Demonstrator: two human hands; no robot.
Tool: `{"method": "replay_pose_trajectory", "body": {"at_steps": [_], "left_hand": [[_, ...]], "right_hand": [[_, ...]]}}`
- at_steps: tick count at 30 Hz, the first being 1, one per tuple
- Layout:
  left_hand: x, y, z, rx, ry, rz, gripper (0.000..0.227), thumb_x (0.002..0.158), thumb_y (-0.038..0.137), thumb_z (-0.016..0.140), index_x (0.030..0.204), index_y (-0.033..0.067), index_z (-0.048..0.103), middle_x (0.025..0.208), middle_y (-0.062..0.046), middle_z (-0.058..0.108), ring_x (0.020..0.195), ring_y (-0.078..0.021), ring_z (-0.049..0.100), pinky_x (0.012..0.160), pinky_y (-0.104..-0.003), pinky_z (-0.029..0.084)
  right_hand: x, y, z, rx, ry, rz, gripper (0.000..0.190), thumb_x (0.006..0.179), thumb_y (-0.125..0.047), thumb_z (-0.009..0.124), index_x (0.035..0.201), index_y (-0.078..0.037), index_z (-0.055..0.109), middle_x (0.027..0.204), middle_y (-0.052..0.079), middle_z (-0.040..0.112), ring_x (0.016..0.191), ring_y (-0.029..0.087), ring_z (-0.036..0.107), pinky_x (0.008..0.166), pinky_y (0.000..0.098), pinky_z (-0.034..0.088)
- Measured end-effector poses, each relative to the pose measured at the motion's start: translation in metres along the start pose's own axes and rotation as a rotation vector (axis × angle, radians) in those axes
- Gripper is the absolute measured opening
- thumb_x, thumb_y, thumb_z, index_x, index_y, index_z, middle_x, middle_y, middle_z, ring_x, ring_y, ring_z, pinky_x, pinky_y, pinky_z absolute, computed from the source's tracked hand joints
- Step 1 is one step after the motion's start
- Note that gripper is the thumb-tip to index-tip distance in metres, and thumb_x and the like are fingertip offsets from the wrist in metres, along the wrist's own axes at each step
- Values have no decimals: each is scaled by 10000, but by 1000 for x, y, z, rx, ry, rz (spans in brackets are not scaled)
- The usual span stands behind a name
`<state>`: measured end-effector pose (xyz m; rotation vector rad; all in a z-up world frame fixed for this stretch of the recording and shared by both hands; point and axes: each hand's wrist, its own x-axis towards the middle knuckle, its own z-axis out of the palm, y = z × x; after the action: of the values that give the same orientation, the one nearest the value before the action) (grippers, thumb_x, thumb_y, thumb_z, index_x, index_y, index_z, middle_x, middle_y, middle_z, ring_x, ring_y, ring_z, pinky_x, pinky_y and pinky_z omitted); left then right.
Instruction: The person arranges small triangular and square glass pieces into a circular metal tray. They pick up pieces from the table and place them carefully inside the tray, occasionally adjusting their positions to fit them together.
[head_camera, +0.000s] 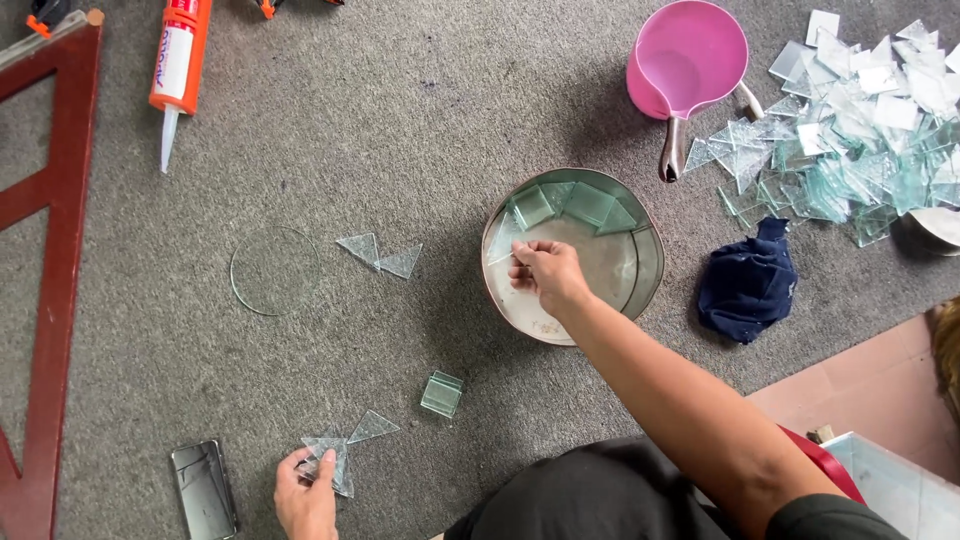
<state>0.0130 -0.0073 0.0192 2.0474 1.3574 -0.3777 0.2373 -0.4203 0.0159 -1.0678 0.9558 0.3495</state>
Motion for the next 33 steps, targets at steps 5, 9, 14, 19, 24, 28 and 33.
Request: {"method": "replay_pose_trajectory", "body": {"at_steps": [5,9,14,19,24,28,33], "left_hand": [[0,2,0,42,-10,-19,487,1042,209,823,1488,161,633,1337,-191,743,1161,-388,717,966,-570,565],[8,-8,3,52,-2,6,484,1038,228,835,1477,153,646,1295,-183,762,1127,-385,740,932,-568,574],[14,-16,5,56,-4,24,487,1031,250,837,1475,173,651,1319,-165,758,1127,-360,728,919,-534,563],[13,-14,4,49,-14,19,476,1043,227,832,1477,161,650,1299,-173,769,1138,-359,734,924,-533,569],[8,-7,2,42,-14,-2,484,1045,211,824,1489,160,636,1347,-173,763,1151,-365,739,925,-543,577],[3,-5,2,31,-7,14,475,1046,227,827,1480,159,646,1333,-175,750,1136,-367,725,916,-545,576],[-5,6,-1,6,1,-20,469,1047,213,824,1479,159,650,1362,-189,704,1135,-378,692,916,-554,577]], "right_hand": [[8,11,9,77,44,-38,95,1124,-22,714,1055,-26,649,876,169,740,672,238,700,567,383,630],[8,8,15,77,120,-51,93,1118,-31,735,1067,-2,662,830,192,759,622,242,710,511,382,625],[3,1,16,17,149,-49,104,1128,-31,718,1093,66,728,829,215,781,622,264,730,528,350,635],[5,1,17,20,133,-53,112,1122,-29,725,1095,80,721,824,227,783,619,271,737,531,355,641],[3,-1,10,16,130,-60,120,1124,-29,726,1075,80,720,804,221,762,622,281,730,548,376,648],[-15,-18,-1,-103,99,-59,106,1121,-61,740,1091,40,732,894,188,781,680,254,728,609,375,646],[-20,-25,-43,-899,47,-313,60,1136,-80,754,1127,-35,793,931,112,824,645,165,763,535,213,665]]}}
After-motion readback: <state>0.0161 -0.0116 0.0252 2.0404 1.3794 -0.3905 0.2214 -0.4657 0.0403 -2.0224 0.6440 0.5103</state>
